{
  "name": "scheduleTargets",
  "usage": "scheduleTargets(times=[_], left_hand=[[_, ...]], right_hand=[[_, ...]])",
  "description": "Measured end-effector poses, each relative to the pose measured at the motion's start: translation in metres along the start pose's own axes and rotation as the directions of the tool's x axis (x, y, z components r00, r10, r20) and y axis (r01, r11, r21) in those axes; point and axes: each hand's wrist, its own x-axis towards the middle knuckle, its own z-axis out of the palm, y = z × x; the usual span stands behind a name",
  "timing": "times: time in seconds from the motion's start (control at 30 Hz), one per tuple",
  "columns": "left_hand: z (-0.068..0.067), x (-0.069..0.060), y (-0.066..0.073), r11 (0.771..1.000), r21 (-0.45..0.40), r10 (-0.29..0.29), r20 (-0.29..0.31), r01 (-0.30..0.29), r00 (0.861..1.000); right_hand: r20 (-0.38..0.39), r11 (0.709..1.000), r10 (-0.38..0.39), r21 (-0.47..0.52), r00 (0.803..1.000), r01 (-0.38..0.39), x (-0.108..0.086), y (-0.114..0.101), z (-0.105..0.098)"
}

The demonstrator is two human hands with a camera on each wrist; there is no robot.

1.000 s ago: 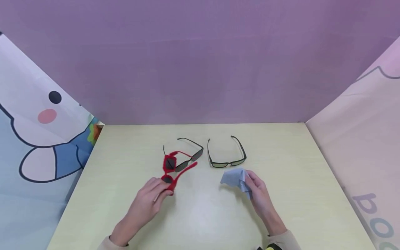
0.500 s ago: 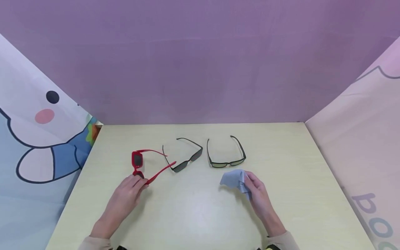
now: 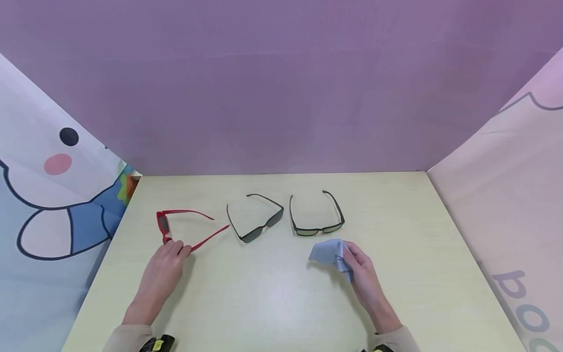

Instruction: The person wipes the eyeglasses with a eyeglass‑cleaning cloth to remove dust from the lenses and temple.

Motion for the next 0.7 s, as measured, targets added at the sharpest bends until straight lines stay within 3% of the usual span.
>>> scheduleTargets(times=[0.13,0.53,0.6,0.7], left_hand=[[0.003,0.001,-0.001,0.999,0.033,-0.017,0.025,0.016,1.000],[0.020,-0.003,0.007,0.999,0.016,-0.035,0.045,0.034,0.998],[0.022,-0.004,0.011,0.999,0.007,-0.045,0.030,0.045,0.999],[0.024,-0.003,0.017,0.998,-0.035,-0.053,-0.063,0.051,0.997]], right_hand=[[-0.003,1.000,0.002,-0.006,1.000,-0.002,0.000,0.000,0.000],[-0.005,1.000,-0.002,-0.006,1.000,0.002,0.000,-0.002,0.002],[-0.002,1.000,-0.006,-0.006,1.000,0.006,0.000,-0.002,0.002],[-0.007,1.000,0.005,-0.009,1.000,-0.005,-0.001,-0.002,0.002]])
